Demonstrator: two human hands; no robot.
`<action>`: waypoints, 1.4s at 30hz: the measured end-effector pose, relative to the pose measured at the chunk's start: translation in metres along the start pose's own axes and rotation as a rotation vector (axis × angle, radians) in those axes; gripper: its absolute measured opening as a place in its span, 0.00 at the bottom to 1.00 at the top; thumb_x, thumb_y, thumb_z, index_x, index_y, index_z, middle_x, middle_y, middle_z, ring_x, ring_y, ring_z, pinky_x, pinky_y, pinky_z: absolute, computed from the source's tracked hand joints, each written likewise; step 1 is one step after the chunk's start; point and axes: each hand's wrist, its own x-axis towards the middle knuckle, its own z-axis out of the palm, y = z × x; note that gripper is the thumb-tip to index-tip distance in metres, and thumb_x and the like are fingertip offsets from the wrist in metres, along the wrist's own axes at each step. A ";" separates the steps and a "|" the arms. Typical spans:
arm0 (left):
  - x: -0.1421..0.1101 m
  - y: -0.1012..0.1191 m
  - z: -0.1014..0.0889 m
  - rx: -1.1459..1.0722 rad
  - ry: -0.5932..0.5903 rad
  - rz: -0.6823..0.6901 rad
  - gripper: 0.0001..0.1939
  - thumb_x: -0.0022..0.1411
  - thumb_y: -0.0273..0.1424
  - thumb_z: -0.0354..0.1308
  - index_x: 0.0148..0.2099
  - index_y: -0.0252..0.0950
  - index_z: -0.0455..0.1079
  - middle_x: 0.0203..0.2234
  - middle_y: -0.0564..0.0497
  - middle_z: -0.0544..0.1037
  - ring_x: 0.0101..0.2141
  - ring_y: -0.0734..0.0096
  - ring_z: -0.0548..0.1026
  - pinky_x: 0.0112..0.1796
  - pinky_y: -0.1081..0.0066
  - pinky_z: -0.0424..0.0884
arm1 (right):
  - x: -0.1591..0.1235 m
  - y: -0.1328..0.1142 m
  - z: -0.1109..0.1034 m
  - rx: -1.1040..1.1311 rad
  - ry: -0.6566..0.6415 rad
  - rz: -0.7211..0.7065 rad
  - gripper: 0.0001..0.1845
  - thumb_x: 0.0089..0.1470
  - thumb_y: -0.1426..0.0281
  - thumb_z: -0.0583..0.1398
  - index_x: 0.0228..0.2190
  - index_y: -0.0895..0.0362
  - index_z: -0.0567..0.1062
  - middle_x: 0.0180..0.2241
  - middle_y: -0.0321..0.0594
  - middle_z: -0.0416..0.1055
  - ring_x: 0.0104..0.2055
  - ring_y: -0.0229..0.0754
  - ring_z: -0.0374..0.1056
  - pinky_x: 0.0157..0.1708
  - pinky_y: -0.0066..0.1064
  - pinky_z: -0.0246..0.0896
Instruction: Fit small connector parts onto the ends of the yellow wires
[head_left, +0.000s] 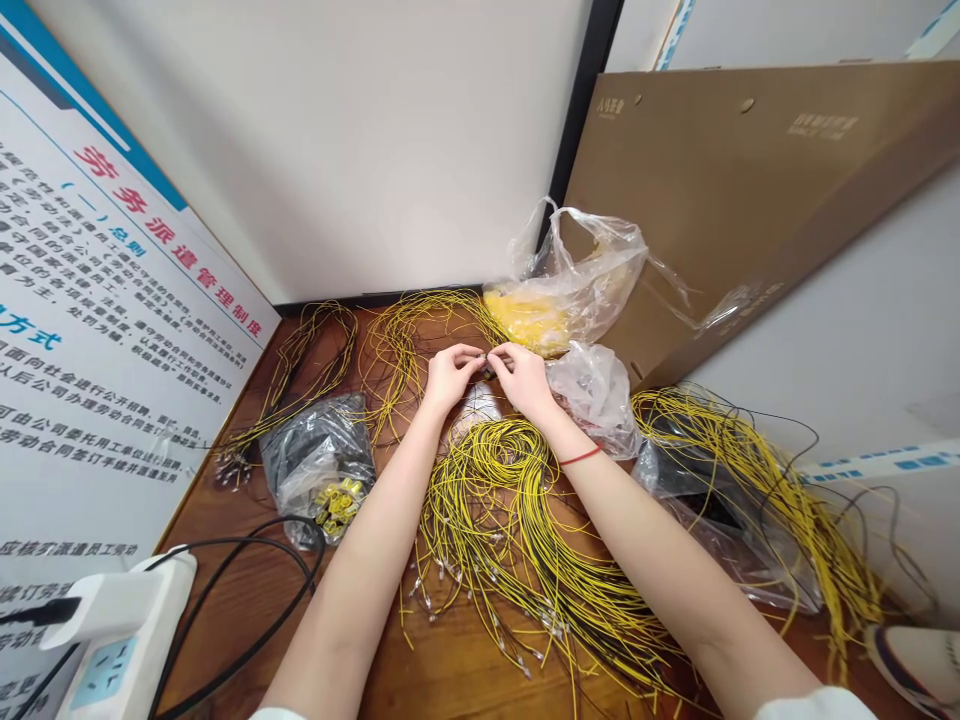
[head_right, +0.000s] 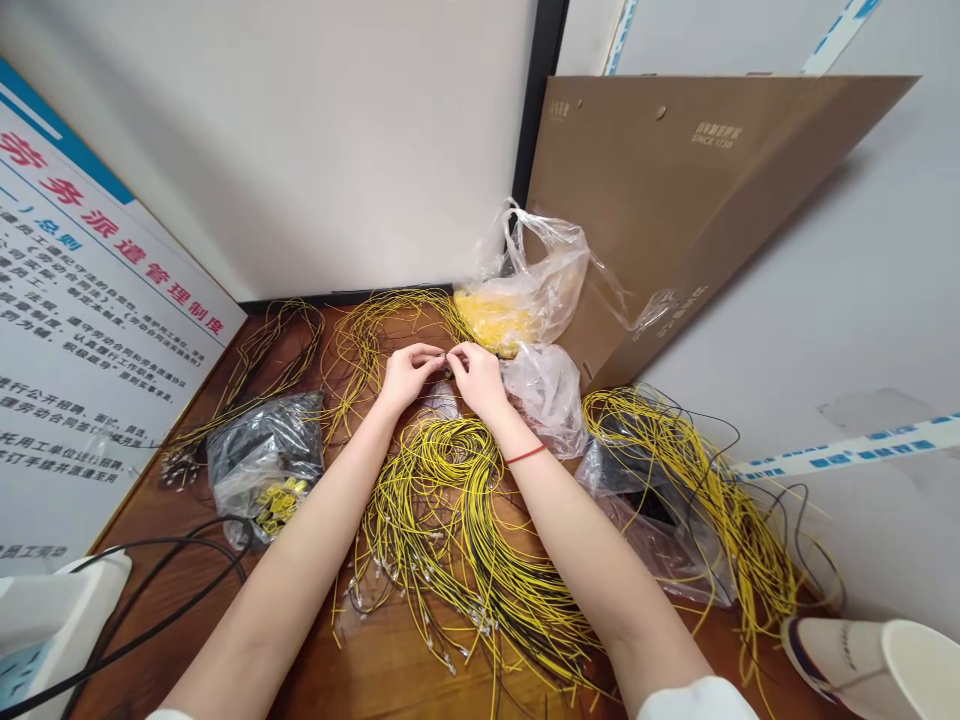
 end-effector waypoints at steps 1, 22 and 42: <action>0.000 0.000 0.000 -0.002 0.000 0.000 0.05 0.51 0.25 0.62 0.34 0.33 0.75 0.29 0.48 0.82 0.32 0.67 0.80 0.37 0.70 0.73 | 0.000 0.000 0.000 -0.021 -0.003 -0.007 0.08 0.56 0.70 0.56 0.27 0.56 0.73 0.29 0.41 0.74 0.31 0.41 0.70 0.36 0.33 0.65; -0.001 0.002 0.000 0.053 -0.008 -0.009 0.04 0.50 0.23 0.61 0.31 0.33 0.76 0.27 0.48 0.81 0.31 0.65 0.79 0.39 0.67 0.73 | -0.001 -0.002 -0.001 -0.134 -0.031 -0.096 0.08 0.55 0.74 0.56 0.26 0.56 0.72 0.28 0.40 0.73 0.32 0.41 0.68 0.37 0.31 0.61; 0.001 -0.001 0.001 -0.004 0.005 -0.004 0.05 0.51 0.24 0.61 0.34 0.32 0.75 0.27 0.48 0.81 0.31 0.66 0.80 0.38 0.67 0.74 | -0.001 0.002 0.001 -0.104 0.012 -0.092 0.07 0.57 0.74 0.56 0.30 0.57 0.73 0.31 0.42 0.73 0.33 0.41 0.68 0.38 0.32 0.63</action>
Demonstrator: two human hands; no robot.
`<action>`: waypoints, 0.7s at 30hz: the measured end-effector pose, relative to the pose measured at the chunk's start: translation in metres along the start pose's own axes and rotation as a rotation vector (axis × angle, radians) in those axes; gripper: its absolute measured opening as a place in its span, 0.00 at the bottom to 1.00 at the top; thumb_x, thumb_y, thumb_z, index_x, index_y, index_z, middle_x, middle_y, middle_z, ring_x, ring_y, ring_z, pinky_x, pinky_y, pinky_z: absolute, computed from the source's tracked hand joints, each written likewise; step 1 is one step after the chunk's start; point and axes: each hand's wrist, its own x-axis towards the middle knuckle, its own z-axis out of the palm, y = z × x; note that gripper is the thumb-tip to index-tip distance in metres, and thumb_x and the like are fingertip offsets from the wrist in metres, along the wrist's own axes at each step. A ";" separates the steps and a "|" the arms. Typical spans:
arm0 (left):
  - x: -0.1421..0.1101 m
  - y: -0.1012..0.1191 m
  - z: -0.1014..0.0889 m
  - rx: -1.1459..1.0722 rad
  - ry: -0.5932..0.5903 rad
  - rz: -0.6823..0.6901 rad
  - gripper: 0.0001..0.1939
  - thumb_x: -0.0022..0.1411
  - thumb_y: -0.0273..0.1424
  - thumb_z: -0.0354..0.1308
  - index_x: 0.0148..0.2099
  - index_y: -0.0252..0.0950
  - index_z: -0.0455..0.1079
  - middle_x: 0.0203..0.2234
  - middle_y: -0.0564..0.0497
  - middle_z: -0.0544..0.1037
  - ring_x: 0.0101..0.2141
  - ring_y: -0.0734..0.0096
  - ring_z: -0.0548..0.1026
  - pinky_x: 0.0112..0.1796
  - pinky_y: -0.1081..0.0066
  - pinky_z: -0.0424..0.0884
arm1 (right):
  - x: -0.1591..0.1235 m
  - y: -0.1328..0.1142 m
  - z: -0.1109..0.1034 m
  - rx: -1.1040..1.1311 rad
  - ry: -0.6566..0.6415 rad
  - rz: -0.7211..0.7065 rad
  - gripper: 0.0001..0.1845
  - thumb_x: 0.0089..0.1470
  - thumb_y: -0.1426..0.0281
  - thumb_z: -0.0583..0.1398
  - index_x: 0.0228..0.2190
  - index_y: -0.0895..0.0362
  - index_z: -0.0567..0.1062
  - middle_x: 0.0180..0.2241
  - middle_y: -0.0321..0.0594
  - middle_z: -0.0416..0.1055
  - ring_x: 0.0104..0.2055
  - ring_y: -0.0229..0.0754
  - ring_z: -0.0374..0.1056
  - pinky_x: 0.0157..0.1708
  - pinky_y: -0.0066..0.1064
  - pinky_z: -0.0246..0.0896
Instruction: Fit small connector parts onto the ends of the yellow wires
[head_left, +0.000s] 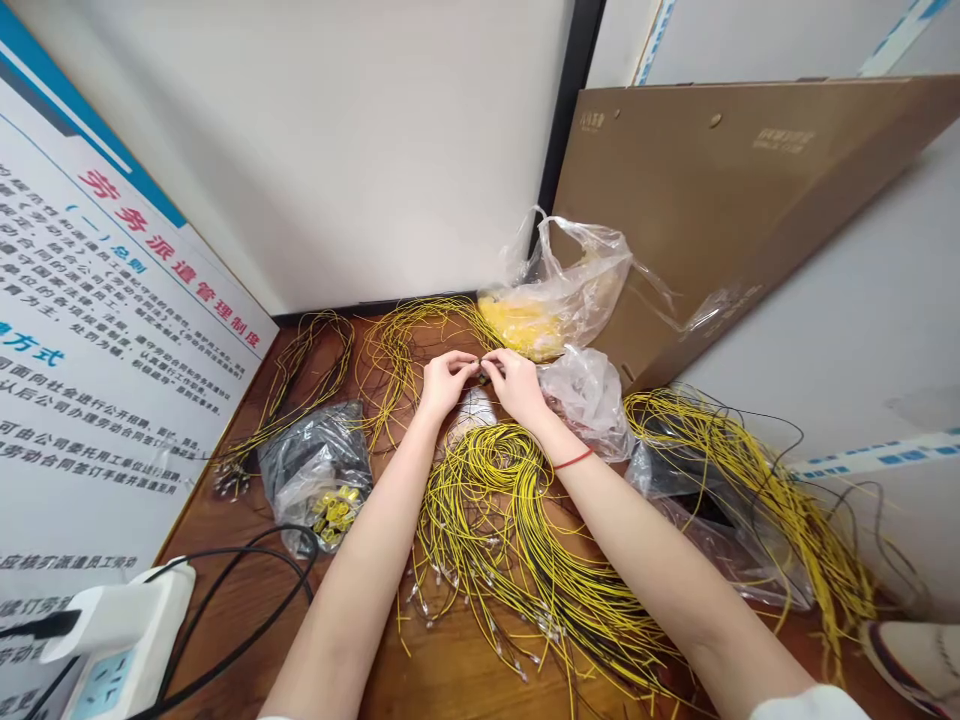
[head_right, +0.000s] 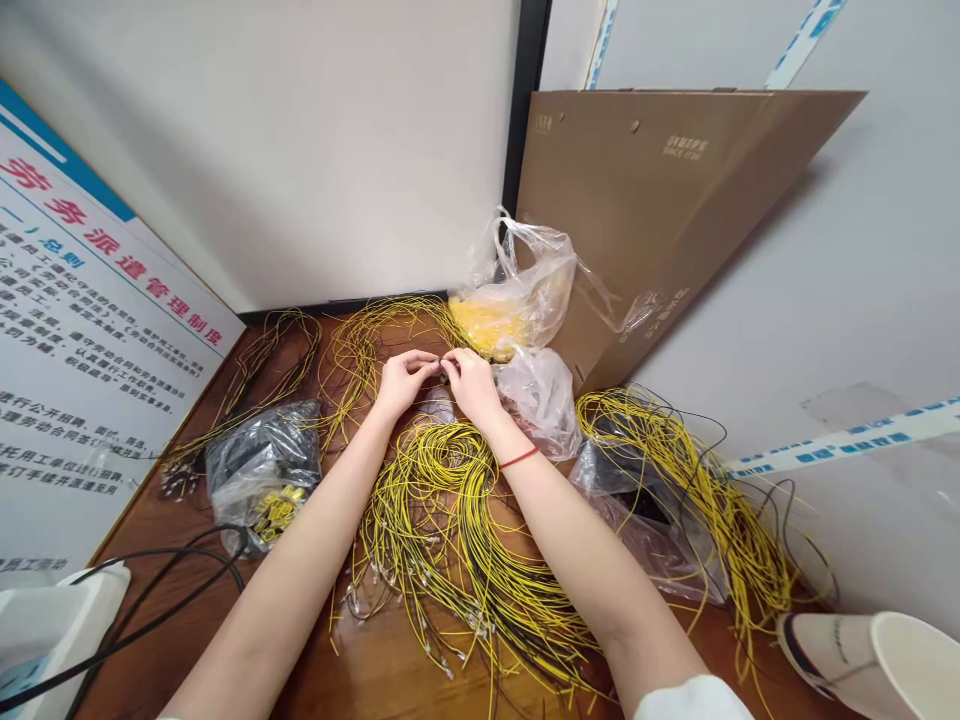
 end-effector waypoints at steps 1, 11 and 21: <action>0.000 0.000 0.000 -0.001 0.000 0.002 0.05 0.52 0.24 0.61 0.34 0.32 0.75 0.27 0.48 0.81 0.31 0.66 0.80 0.38 0.67 0.74 | 0.000 0.000 0.000 0.007 0.000 0.004 0.06 0.57 0.73 0.56 0.30 0.57 0.73 0.31 0.42 0.73 0.33 0.41 0.68 0.38 0.32 0.63; 0.001 -0.003 -0.001 0.015 -0.008 0.011 0.05 0.52 0.25 0.61 0.34 0.33 0.75 0.28 0.48 0.82 0.32 0.66 0.80 0.39 0.68 0.74 | 0.000 -0.003 -0.002 0.010 -0.016 0.017 0.05 0.56 0.75 0.56 0.28 0.57 0.72 0.30 0.41 0.72 0.32 0.40 0.68 0.38 0.31 0.63; 0.001 -0.004 -0.001 0.025 -0.015 0.030 0.05 0.52 0.26 0.61 0.35 0.33 0.75 0.29 0.48 0.82 0.32 0.66 0.80 0.38 0.68 0.74 | 0.000 -0.004 -0.003 0.011 -0.024 0.022 0.06 0.56 0.74 0.56 0.28 0.57 0.71 0.30 0.40 0.72 0.32 0.40 0.67 0.37 0.31 0.62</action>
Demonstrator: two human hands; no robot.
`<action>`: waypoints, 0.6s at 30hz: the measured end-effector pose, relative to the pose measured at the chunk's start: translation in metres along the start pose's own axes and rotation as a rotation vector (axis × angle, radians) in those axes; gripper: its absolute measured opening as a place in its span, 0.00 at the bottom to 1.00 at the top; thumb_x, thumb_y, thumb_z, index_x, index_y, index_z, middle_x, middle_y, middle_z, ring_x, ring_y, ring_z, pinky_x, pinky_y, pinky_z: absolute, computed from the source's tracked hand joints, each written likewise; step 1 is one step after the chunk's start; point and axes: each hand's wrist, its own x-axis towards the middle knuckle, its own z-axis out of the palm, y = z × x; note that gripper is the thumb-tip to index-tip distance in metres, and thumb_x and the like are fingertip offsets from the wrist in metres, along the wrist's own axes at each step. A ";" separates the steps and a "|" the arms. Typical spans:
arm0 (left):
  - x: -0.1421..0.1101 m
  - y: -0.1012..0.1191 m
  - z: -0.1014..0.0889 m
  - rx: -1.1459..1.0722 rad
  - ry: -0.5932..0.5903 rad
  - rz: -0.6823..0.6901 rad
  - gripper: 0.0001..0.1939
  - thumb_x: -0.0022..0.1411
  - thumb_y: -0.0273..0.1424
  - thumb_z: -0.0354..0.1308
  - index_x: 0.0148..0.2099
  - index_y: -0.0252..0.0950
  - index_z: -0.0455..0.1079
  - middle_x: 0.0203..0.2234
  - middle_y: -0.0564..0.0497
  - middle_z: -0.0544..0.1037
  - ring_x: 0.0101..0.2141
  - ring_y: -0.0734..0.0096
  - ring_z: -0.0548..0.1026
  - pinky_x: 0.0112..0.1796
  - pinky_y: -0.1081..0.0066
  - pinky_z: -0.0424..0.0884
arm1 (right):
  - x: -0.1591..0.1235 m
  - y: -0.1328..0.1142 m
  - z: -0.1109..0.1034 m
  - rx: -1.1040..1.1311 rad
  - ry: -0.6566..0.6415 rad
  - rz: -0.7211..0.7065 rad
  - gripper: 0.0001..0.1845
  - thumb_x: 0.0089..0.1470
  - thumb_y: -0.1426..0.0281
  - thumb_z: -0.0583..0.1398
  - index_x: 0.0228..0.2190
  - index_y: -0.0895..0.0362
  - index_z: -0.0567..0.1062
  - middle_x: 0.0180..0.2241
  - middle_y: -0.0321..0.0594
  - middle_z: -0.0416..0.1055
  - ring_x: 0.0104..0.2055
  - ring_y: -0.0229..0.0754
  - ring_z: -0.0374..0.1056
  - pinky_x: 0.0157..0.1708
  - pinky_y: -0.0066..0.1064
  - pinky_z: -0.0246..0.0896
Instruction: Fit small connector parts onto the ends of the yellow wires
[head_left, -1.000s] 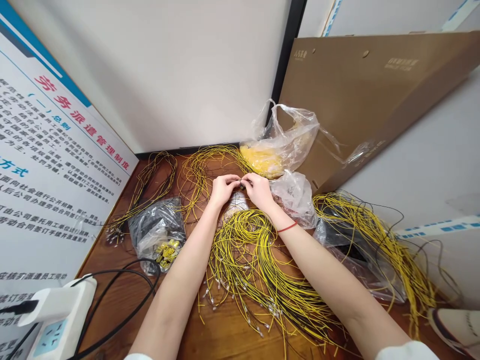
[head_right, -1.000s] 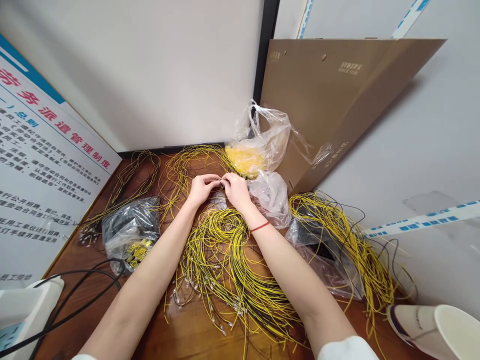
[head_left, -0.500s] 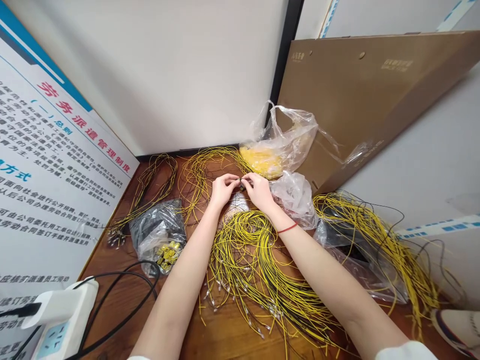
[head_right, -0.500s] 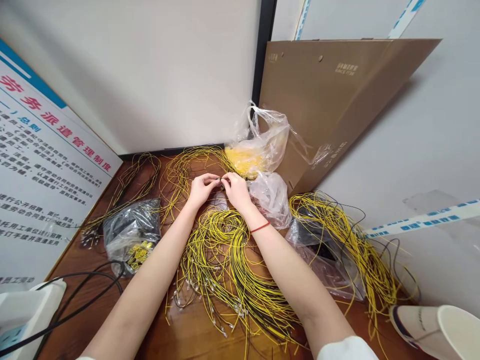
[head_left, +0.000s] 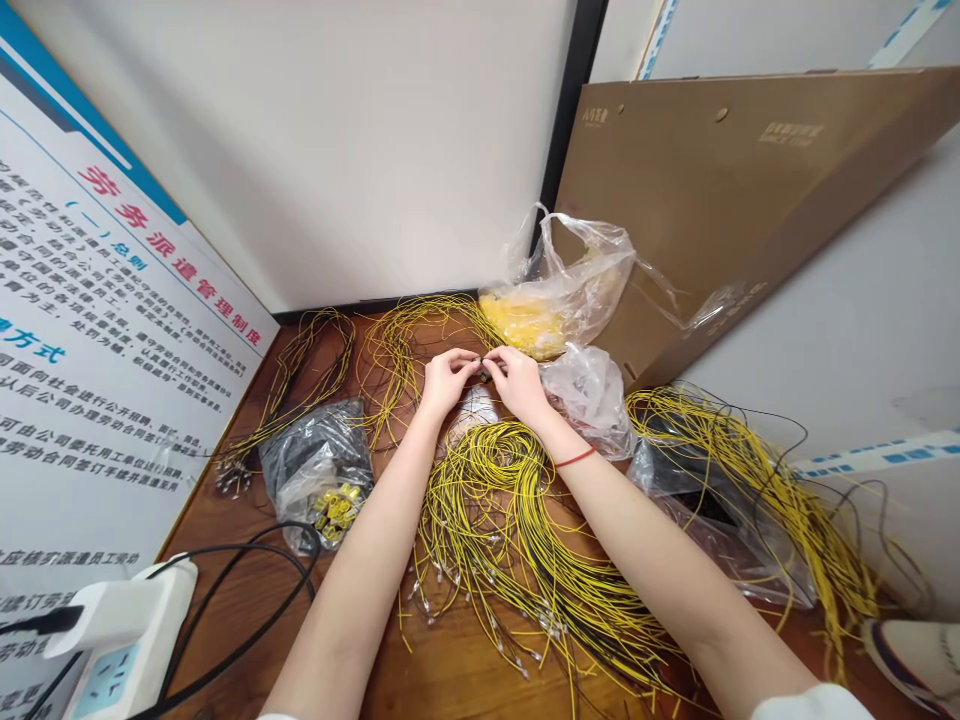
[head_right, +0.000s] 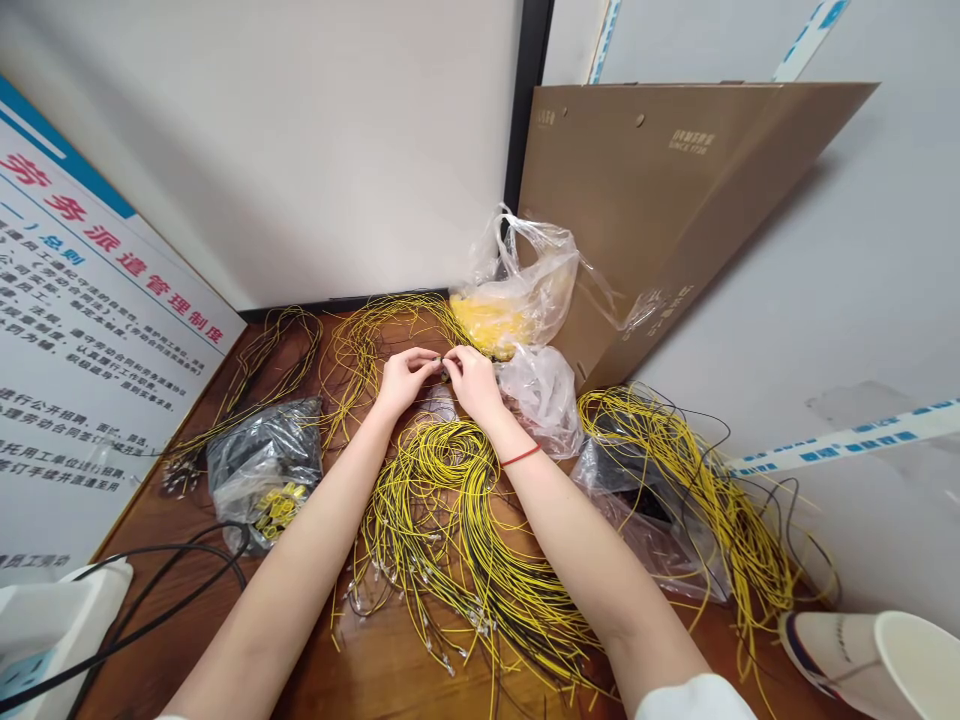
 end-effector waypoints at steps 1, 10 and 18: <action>0.000 0.000 0.000 0.004 -0.006 0.000 0.05 0.52 0.25 0.61 0.35 0.33 0.75 0.29 0.48 0.82 0.32 0.66 0.80 0.38 0.68 0.74 | 0.000 0.000 0.000 -0.003 -0.002 -0.006 0.06 0.56 0.75 0.56 0.28 0.57 0.71 0.29 0.40 0.72 0.32 0.40 0.67 0.37 0.31 0.62; -0.001 0.002 -0.001 0.056 -0.003 0.007 0.05 0.50 0.24 0.62 0.32 0.34 0.75 0.28 0.50 0.82 0.32 0.66 0.80 0.40 0.66 0.74 | -0.001 0.000 0.001 -0.130 -0.039 -0.073 0.07 0.55 0.76 0.55 0.28 0.57 0.70 0.30 0.41 0.71 0.32 0.42 0.66 0.36 0.32 0.61; -0.002 0.004 0.000 0.088 0.000 0.010 0.04 0.50 0.24 0.61 0.32 0.34 0.75 0.27 0.50 0.82 0.31 0.66 0.80 0.40 0.67 0.73 | -0.002 -0.003 0.001 -0.230 -0.080 -0.095 0.08 0.57 0.77 0.52 0.28 0.57 0.69 0.32 0.44 0.70 0.35 0.44 0.66 0.38 0.33 0.60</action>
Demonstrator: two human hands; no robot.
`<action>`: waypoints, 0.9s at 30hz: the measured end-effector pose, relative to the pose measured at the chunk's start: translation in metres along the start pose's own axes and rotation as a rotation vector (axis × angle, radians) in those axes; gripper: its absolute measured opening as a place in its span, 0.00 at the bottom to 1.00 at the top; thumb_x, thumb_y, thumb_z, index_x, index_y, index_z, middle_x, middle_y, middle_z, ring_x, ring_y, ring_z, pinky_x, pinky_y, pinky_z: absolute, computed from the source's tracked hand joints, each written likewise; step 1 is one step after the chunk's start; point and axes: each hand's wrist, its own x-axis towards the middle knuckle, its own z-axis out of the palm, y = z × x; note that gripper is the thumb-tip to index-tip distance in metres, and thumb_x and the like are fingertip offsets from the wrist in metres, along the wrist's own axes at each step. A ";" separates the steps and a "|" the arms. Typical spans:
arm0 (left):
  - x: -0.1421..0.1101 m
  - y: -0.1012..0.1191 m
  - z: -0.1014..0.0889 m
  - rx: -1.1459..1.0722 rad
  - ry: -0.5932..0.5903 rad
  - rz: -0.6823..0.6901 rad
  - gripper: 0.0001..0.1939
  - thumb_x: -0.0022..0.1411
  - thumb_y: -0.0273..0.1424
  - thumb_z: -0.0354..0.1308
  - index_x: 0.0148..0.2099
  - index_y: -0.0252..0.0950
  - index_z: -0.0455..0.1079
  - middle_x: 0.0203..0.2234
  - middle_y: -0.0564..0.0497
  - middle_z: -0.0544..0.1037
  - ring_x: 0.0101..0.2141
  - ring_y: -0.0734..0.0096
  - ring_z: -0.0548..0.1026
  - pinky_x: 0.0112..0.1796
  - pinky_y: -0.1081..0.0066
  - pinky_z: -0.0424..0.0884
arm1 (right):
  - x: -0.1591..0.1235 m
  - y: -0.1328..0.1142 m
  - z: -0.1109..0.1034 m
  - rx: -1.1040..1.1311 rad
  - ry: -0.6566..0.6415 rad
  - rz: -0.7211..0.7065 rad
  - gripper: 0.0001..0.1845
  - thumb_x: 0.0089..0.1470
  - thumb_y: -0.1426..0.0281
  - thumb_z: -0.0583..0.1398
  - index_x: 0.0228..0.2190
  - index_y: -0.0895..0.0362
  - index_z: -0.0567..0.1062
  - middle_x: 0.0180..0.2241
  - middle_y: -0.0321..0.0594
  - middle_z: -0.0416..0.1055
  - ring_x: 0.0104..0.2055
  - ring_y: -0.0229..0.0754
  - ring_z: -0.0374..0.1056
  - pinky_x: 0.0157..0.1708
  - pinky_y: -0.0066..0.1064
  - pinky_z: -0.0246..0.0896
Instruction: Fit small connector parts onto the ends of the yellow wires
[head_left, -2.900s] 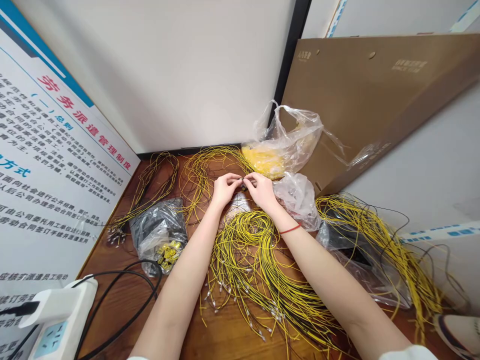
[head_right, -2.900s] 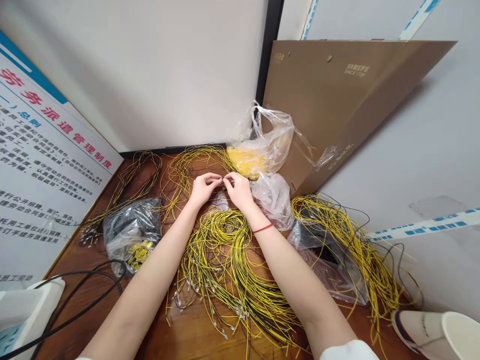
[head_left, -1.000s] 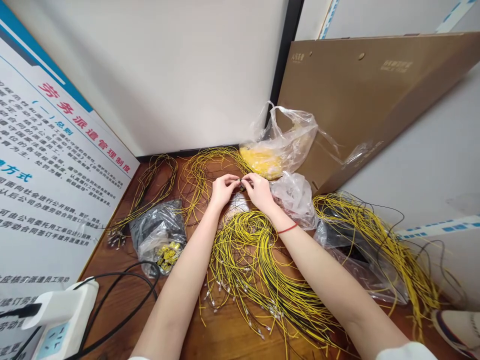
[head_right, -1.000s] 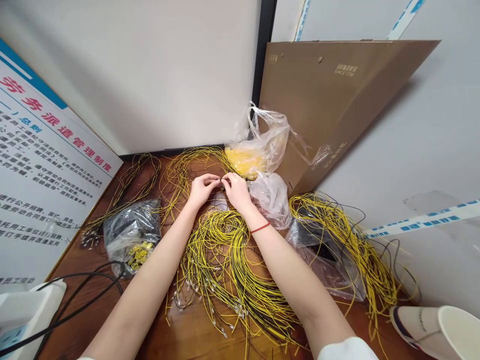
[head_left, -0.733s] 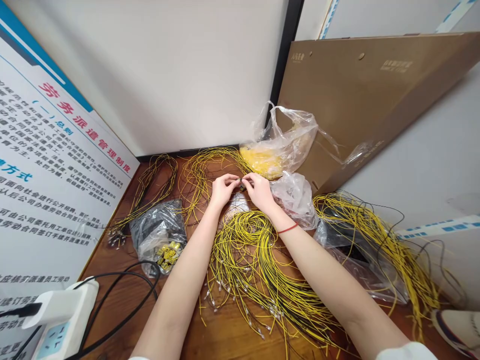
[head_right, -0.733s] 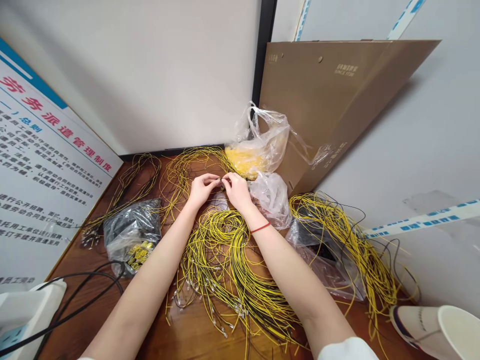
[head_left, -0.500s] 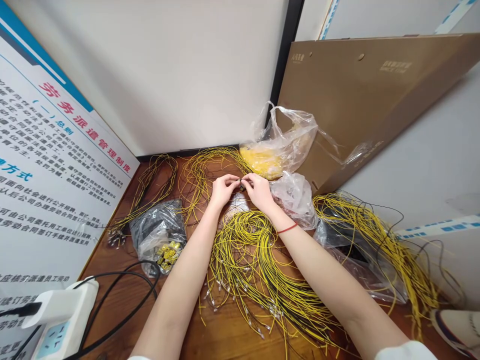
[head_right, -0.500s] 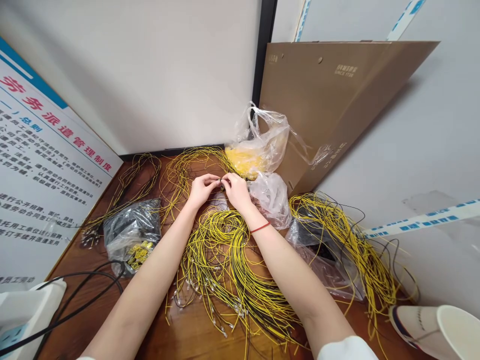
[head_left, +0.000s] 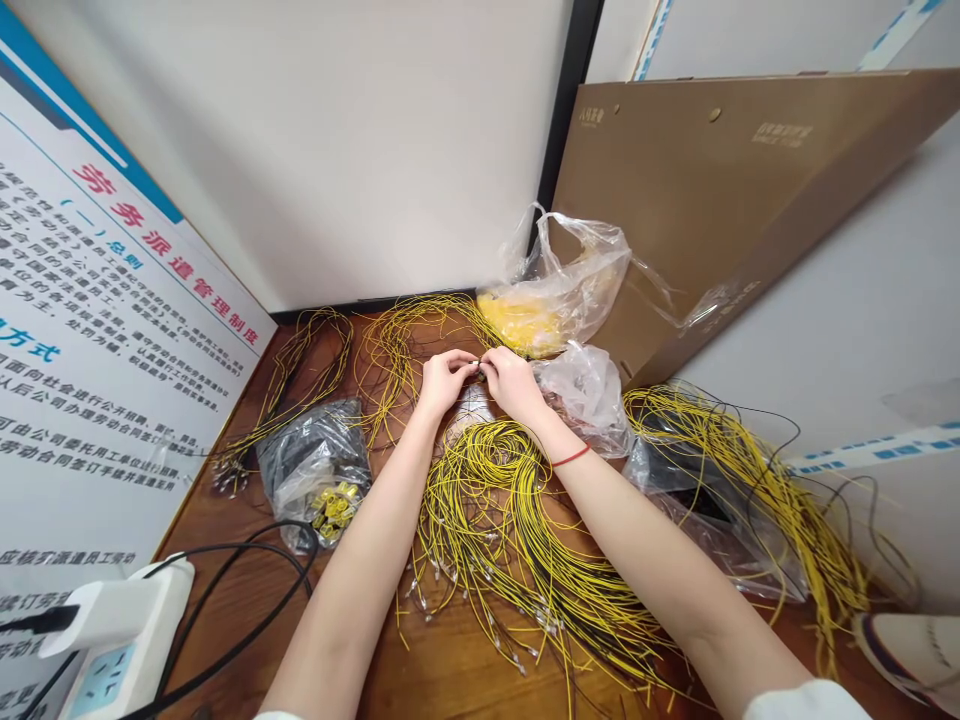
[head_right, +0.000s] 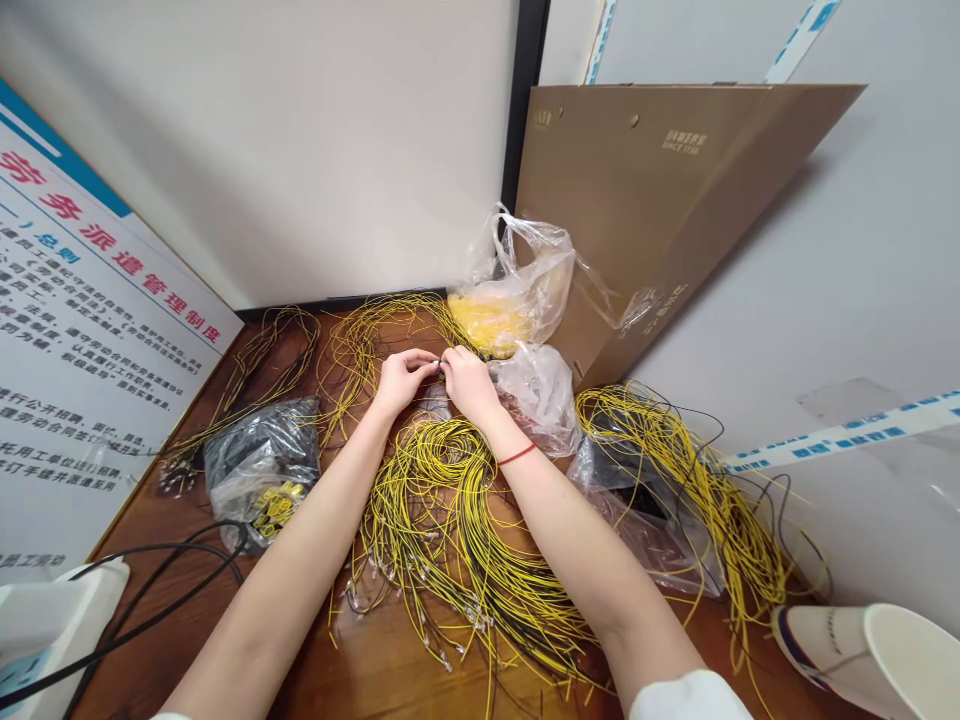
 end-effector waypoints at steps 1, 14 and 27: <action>0.000 0.001 0.000 0.004 0.000 -0.001 0.04 0.51 0.23 0.61 0.32 0.34 0.75 0.27 0.50 0.82 0.31 0.67 0.79 0.40 0.68 0.73 | 0.000 0.000 0.000 0.008 0.000 0.003 0.08 0.57 0.77 0.52 0.28 0.56 0.69 0.32 0.44 0.70 0.35 0.44 0.66 0.38 0.33 0.60; -0.002 0.004 0.005 0.239 -0.032 0.118 0.08 0.57 0.25 0.58 0.37 0.37 0.79 0.33 0.48 0.81 0.34 0.65 0.77 0.41 0.66 0.71 | -0.010 -0.005 -0.061 -0.134 -0.197 0.069 0.05 0.58 0.74 0.56 0.31 0.56 0.72 0.28 0.41 0.74 0.29 0.41 0.67 0.31 0.31 0.56; -0.013 0.007 0.010 0.546 -0.131 0.429 0.11 0.57 0.33 0.61 0.42 0.38 0.78 0.37 0.46 0.74 0.43 0.59 0.66 0.47 0.61 0.65 | -0.020 0.005 -0.066 0.055 -0.102 0.238 0.05 0.53 0.76 0.57 0.27 0.59 0.73 0.27 0.41 0.76 0.28 0.40 0.71 0.33 0.31 0.64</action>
